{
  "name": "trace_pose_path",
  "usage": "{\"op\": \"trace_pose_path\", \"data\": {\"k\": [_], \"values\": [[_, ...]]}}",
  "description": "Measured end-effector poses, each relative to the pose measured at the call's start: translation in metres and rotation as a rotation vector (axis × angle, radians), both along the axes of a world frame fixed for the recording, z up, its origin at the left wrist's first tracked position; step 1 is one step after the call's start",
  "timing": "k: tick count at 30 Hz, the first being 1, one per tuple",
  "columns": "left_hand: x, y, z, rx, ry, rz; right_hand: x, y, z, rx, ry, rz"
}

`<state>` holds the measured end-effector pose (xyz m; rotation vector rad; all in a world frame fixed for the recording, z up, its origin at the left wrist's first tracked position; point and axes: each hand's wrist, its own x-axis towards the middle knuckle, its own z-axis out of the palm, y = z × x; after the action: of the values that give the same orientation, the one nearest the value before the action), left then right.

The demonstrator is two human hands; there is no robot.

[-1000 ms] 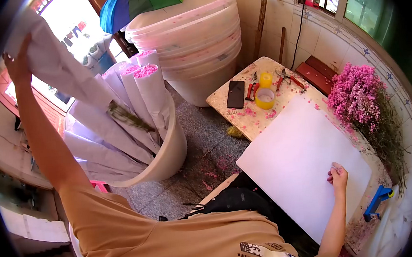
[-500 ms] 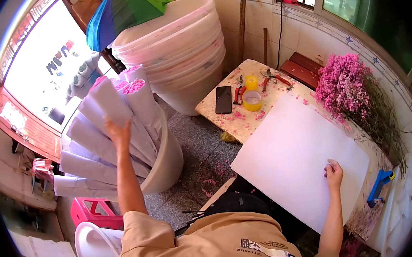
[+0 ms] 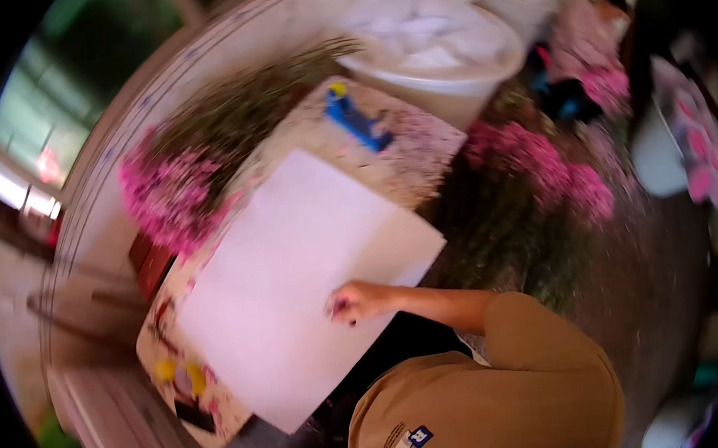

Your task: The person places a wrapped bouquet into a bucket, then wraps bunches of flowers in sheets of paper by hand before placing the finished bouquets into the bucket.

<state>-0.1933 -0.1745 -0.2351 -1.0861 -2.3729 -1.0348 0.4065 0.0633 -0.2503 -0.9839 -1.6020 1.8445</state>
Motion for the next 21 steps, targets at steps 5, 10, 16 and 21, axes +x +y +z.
{"op": "trace_pose_path", "data": {"k": [5,10,16,21], "values": [[0.309,0.202,0.026,-0.147,-0.323,-0.876,0.094,-0.056,-0.01,-0.238,-0.088,0.388],[0.502,0.313,0.033,-0.356,-0.259,-1.437,0.213,-0.105,-0.135,-0.678,-0.023,-0.413],[0.581,0.355,-0.021,-0.315,-0.026,-1.513,0.3,-0.138,-0.364,-0.956,-0.133,-1.239],[0.578,0.356,-0.024,-0.426,0.007,-1.402,0.294,-0.114,-0.449,-0.988,-0.144,-1.718]]}}
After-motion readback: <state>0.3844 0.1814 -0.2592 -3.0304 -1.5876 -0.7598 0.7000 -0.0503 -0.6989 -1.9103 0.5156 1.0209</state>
